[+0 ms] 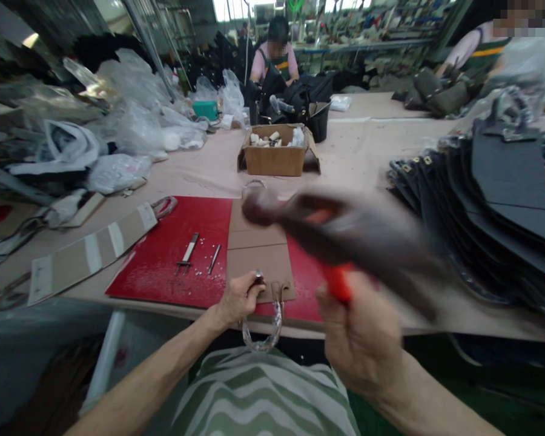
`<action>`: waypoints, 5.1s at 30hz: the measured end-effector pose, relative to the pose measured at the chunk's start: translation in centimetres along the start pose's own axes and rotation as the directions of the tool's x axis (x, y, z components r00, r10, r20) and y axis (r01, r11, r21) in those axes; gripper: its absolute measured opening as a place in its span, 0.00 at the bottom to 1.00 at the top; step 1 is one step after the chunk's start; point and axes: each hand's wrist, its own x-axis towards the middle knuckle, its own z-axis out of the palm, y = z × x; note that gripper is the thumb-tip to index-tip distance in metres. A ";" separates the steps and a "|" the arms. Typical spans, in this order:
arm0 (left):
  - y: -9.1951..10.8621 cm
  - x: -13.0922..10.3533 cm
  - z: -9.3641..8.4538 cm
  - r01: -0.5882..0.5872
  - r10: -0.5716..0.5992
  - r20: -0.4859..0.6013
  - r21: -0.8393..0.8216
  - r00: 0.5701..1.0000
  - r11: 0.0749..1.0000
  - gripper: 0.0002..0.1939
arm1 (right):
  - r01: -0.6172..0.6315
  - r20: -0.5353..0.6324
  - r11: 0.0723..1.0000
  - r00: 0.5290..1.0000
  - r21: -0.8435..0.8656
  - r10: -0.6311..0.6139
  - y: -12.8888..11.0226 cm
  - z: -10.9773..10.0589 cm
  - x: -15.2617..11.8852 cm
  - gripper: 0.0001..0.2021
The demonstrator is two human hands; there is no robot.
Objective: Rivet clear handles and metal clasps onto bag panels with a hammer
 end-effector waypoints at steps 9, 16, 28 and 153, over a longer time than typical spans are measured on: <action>0.6 0.1 -0.3 -0.020 0.020 0.002 -0.008 1.000 1.000 0.06 | 0.086 0.135 0.990 0.988 -0.112 -0.070 0.8 2.3 -0.9 0.13; 0.5 0.1 -0.7 -0.002 0.002 0.029 0.002 1.000 1.000 0.04 | -0.162 0.354 0.986 0.921 -0.034 0.164 1.9 4.9 1.0 0.14; -0.3 1.6 -2.0 0.367 -0.524 -0.110 -0.595 0.844 0.715 0.12 | -0.363 0.457 0.905 0.782 -0.219 0.424 3.2 15.4 2.9 0.19; 0.6 -0.6 -0.5 0.050 -0.050 0.006 -0.062 0.999 0.997 0.07 | -0.633 0.490 0.744 0.729 0.214 0.478 7.2 12.0 2.7 0.18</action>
